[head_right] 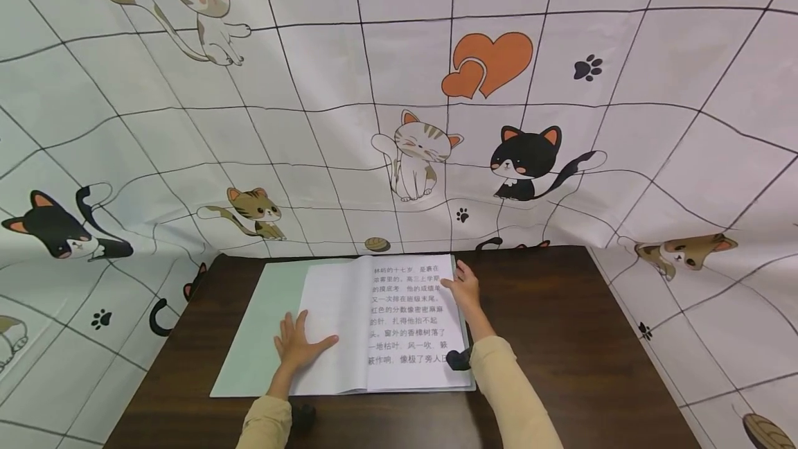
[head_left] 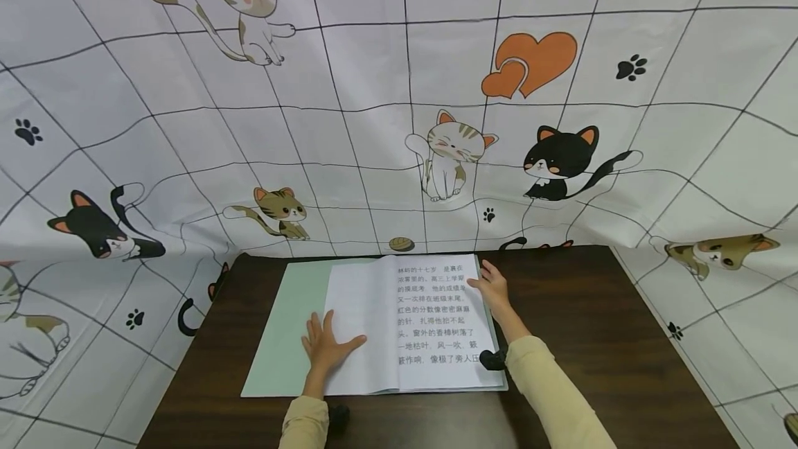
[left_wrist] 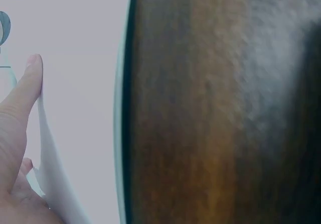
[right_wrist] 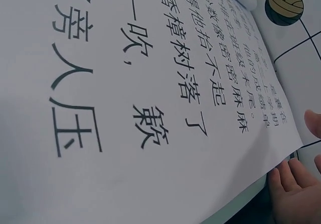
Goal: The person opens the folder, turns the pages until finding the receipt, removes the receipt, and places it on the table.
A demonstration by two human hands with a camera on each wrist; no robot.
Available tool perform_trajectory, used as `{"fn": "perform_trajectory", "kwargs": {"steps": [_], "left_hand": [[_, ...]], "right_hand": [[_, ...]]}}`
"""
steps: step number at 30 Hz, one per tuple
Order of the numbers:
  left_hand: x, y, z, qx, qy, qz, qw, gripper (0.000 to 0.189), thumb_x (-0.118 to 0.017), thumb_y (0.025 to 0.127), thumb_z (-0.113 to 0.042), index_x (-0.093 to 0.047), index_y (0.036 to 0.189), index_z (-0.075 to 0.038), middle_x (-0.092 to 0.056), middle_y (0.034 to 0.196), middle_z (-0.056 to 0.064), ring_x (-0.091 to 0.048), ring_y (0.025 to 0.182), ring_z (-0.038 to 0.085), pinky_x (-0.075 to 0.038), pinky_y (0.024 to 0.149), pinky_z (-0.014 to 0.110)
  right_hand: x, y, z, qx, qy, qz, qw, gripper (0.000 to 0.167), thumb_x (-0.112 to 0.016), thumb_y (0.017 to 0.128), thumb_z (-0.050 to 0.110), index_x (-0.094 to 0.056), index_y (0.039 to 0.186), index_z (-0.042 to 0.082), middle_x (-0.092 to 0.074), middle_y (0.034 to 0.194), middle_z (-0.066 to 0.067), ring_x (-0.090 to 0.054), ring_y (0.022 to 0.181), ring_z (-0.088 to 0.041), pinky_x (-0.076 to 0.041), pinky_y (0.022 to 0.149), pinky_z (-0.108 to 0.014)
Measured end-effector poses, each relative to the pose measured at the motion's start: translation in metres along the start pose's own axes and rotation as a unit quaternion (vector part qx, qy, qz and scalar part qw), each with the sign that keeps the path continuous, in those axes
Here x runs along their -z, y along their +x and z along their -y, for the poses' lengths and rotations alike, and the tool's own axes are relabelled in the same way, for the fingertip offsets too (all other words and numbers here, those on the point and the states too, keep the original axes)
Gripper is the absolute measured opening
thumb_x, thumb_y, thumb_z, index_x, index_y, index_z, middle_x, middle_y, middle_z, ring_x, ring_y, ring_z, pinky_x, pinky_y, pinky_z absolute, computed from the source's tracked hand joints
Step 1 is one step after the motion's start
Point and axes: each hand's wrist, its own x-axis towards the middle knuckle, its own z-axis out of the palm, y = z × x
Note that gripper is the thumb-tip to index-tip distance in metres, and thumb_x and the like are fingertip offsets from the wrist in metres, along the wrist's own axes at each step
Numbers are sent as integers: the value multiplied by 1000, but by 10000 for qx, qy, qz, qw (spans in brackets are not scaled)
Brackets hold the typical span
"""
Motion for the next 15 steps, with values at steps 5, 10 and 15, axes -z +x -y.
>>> {"fn": "perform_trajectory", "kwargs": {"steps": [5,10,15], "left_hand": [[-4,1,3,-18,-17,-23,10000,106,-84,69,-38,-27,148,3,-2,158,36,3,147,54,5,114,71],[-5,2,6,4,-27,24,10000,108,-84,69,-41,-26,149,2,1,159,35,6,147,53,7,114,70],[-5,2,6,26,-28,45,10000,109,-84,69,-42,-25,149,2,1,159,35,7,147,53,8,114,70]], "right_hand": [[-3,0,2,15,-65,89,9999,73,-62,91,1,-24,153,-1,-28,155,-30,-26,146,-41,-29,118,-50],[-4,1,0,-17,-61,43,10000,72,-62,91,1,-25,152,-2,-29,155,-30,-28,146,-42,-30,118,-50],[-3,0,-1,48,50,30,10000,71,-62,91,-1,-26,151,-4,-29,155,-30,-28,146,-41,-31,118,-49]]}}
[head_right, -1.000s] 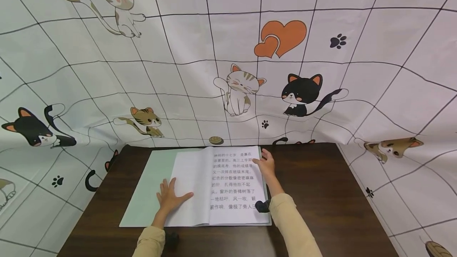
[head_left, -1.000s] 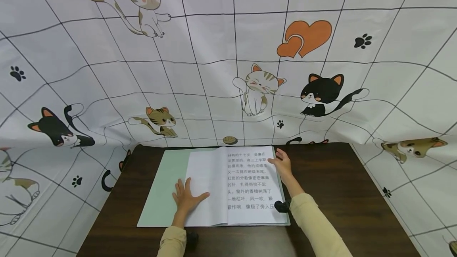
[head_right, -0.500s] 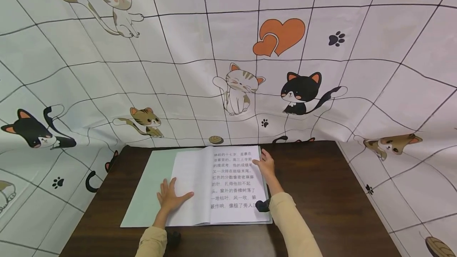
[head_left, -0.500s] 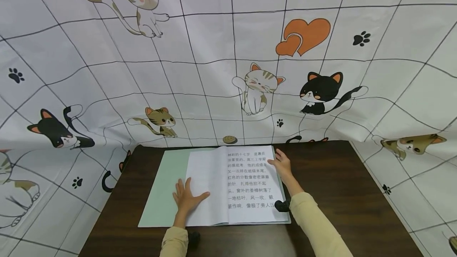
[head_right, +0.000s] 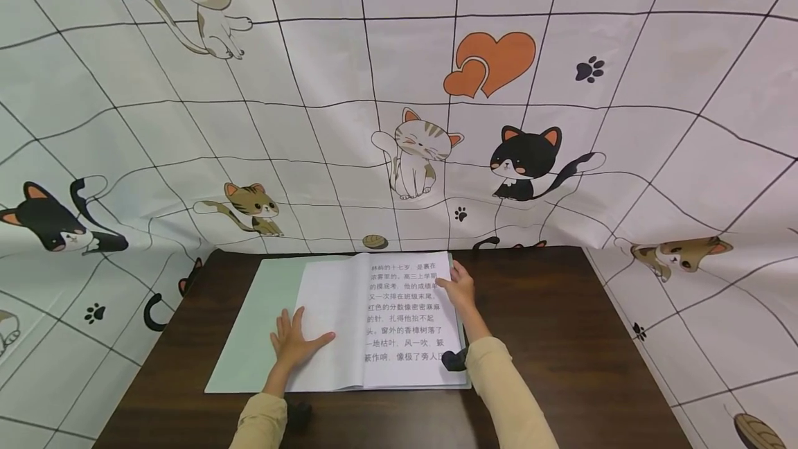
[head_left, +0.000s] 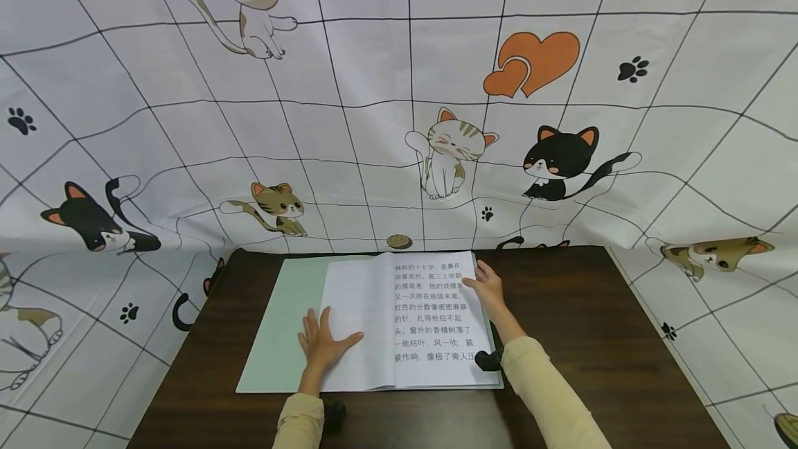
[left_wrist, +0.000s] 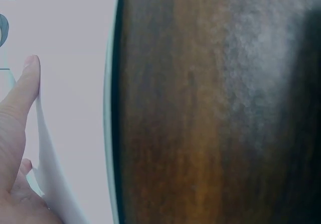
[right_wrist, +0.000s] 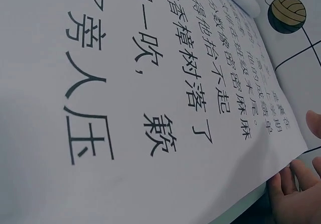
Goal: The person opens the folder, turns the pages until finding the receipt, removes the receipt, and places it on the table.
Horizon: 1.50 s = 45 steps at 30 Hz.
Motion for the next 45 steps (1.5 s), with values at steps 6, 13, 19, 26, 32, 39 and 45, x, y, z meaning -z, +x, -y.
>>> {"fn": "perform_trajectory", "kwargs": {"steps": [6,13,19,26,32,39,45], "left_hand": [[1,1,-3,-4,-23,0,10000,107,-84,70,-39,-26,150,2,1,159,35,6,147,53,7,114,70],[2,-1,-5,-28,2,-35,10000,106,-84,70,-38,-26,149,2,-1,159,35,5,147,53,7,114,70],[3,-3,-4,-13,-68,22,10000,106,-83,71,-38,-25,149,3,1,158,36,6,147,53,9,114,70],[2,-4,-4,15,-48,54,10000,106,-83,72,-38,-24,151,2,3,159,34,8,148,52,10,115,68],[1,-4,-4,-9,-80,5,10000,106,-83,71,-37,-26,150,3,1,159,35,7,147,53,9,114,69],[1,-2,-3,70,-31,60,10000,107,-83,72,-38,-23,151,1,4,159,34,8,148,51,10,115,68],[3,-4,-6,53,-25,41,10000,106,-83,72,-38,-24,151,2,2,159,34,7,148,52,10,115,68]], "right_hand": [[-2,1,3,134,-28,-162,9998,68,-63,90,0,-30,149,-6,-34,153,-29,-32,144,-41,-32,117,-48],[-5,1,8,261,-80,-444,9986,61,-63,88,-2,-39,144,-7,-43,146,-31,-42,136,-43,-36,115,-49],[-5,0,10,128,-202,-429,9988,60,-65,88,3,-42,144,-2,-45,144,-27,-42,136,-40,-38,113,-48],[-6,-1,13,-50,-347,-142,9993,55,-64,91,10,-45,143,3,-41,149,-24,-38,138,-38,-35,114,-50],[-6,-2,11,-228,-505,28,9985,56,-63,92,12,-43,145,5,-39,149,-24,-44,130,-37,-41,107,-46],[-6,-5,11,-144,-714,71,9973,57,-63,92,13,-43,146,6,-43,147,-24,-54,111,-31,-45,78,-22],[-6,-7,13,-112,-722,160,9972,60,-64,92,11,-41,146,6,-46,145,-25,-60,99,-24,-46,72,-18]]}}
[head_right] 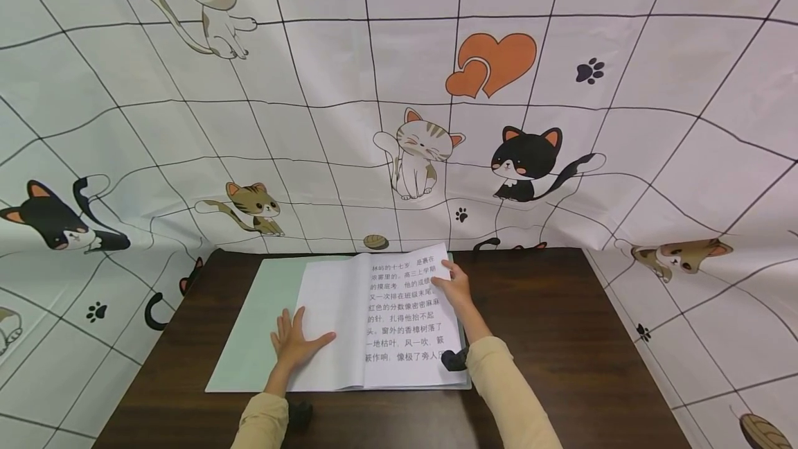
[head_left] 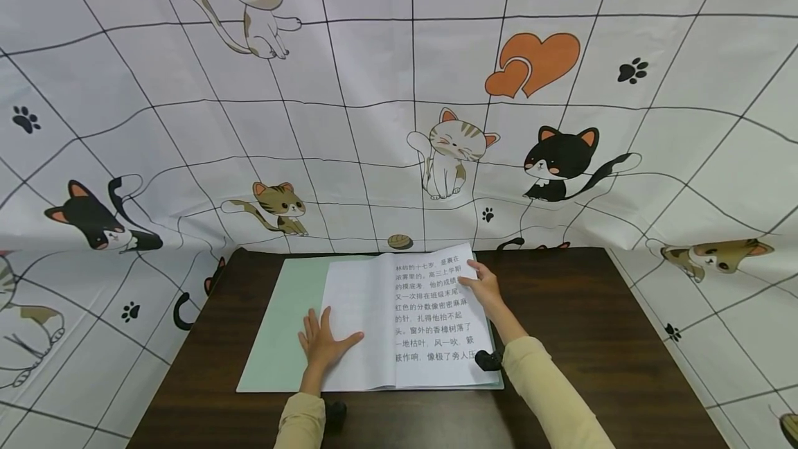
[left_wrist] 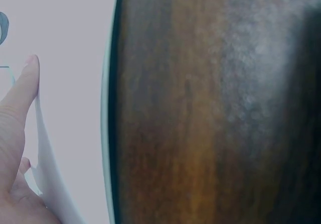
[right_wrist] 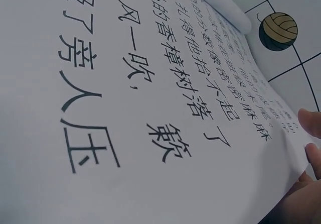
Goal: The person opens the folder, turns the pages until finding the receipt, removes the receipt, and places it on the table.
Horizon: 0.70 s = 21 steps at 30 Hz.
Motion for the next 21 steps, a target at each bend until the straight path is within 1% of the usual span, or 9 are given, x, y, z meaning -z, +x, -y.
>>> {"fn": "perform_trajectory", "kwargs": {"steps": [3,7,11,14,18,21], "left_hand": [[1,-1,-2,-68,2,-44,10000,105,-83,72,-37,-25,150,2,0,159,35,5,147,53,8,115,69],[2,-1,-2,-124,-26,-73,9999,105,-83,71,-36,-26,150,3,-1,159,35,4,147,53,8,114,70],[1,0,0,-152,-61,-91,9998,106,-82,71,-39,-25,150,2,1,159,34,7,148,52,9,115,68],[-1,0,3,-205,-73,-145,9997,106,-82,71,-41,-26,150,2,1,159,35,6,147,53,8,115,69],[-1,-1,3,-246,-193,-202,9993,106,-84,68,-38,-29,148,4,-2,158,37,3,146,55,7,114,71],[0,-1,2,-152,-195,-119,9996,105,-84,69,-37,-28,149,3,-1,159,35,5,147,53,8,114,70]], "right_hand": [[0,-1,0,10,0,37,10000,61,-64,91,10,-40,147,6,-50,140,-26,-62,86,-17,-49,69,-19],[-1,-3,-1,-10,12,40,10000,62,-65,90,9,-40,147,6,-52,137,-26,-62,78,-12,-50,67,-19],[-1,-5,-1,24,26,25,10000,62,-65,90,7,-40,147,6,-54,134,-26,-63,79,-12,-50,68,-19],[-1,-6,-2,79,24,19,10000,62,-65,89,6,-40,147,5,-55,132,-26,-64,81,-14,-50,69,-19],[0,-10,-2,124,-2,59,9999,64,-65,89,5,-40,147,6,-57,130,-26,-65,82,-15,-50,68,-19],[0,-13,-2,160,-5,118,9998,64,-65,88,4,-40,147,5,-58,127,-27,-65,80,-14,-51,66,-20]]}}
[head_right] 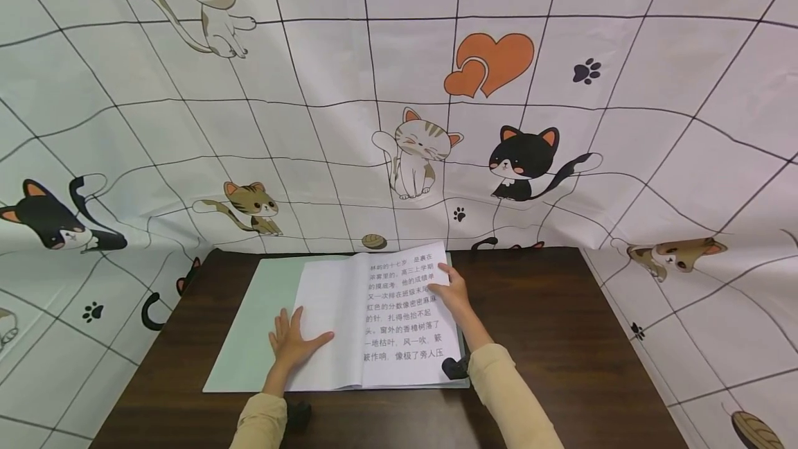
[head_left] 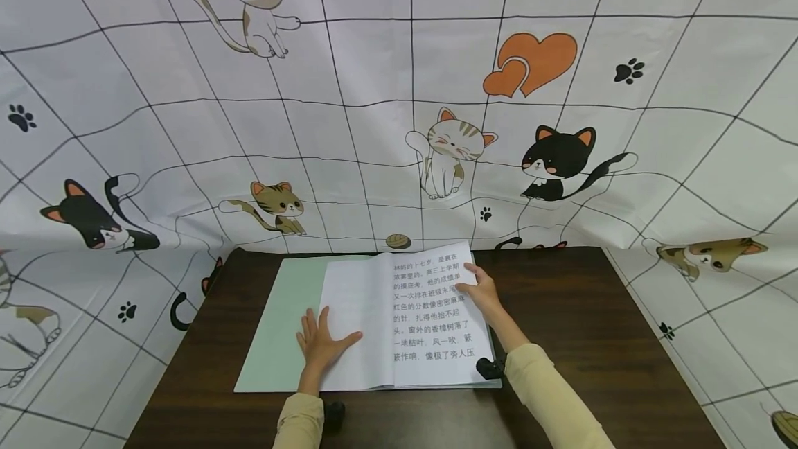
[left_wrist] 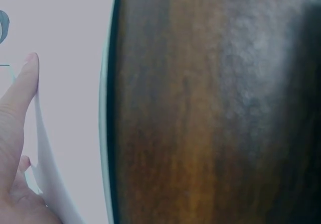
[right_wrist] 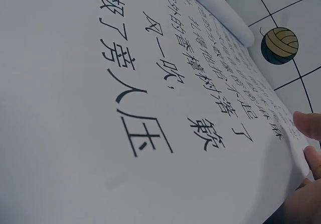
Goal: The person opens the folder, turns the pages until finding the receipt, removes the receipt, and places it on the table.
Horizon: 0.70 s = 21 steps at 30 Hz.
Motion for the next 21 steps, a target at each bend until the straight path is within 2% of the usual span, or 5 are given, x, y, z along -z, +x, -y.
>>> {"fn": "perform_trajectory", "kwargs": {"steps": [5,12,16,21], "left_hand": [[-1,3,3,83,120,125,9998,106,-82,73,-40,-24,151,1,4,160,33,9,148,51,10,115,68],[-2,7,10,48,73,135,9999,107,-83,71,-40,-24,151,2,4,159,34,10,147,52,11,114,69],[-3,6,10,56,91,143,9998,106,-82,72,-39,-24,151,1,4,159,34,10,147,52,11,114,69],[-1,2,6,65,113,129,9998,106,-82,73,-40,-24,151,1,4,159,34,10,148,52,10,114,68]], "right_hand": [[-1,-4,2,43,22,75,10000,65,-66,87,4,-40,147,7,-58,125,-26,-64,76,-12,-52,66,-22],[-3,-9,3,79,157,4,9998,67,-66,85,1,-42,146,8,-56,130,-25,-63,76,-11,-52,67,-21],[-4,-12,3,48,210,39,9998,69,-67,84,1,-41,147,10,-55,133,-24,-63,79,-13,-53,68,-22],[-3,-16,4,230,51,182,9996,72,-67,83,1,-38,148,12,-55,131,-24,-63,82,-16,-55,68,-24]]}}
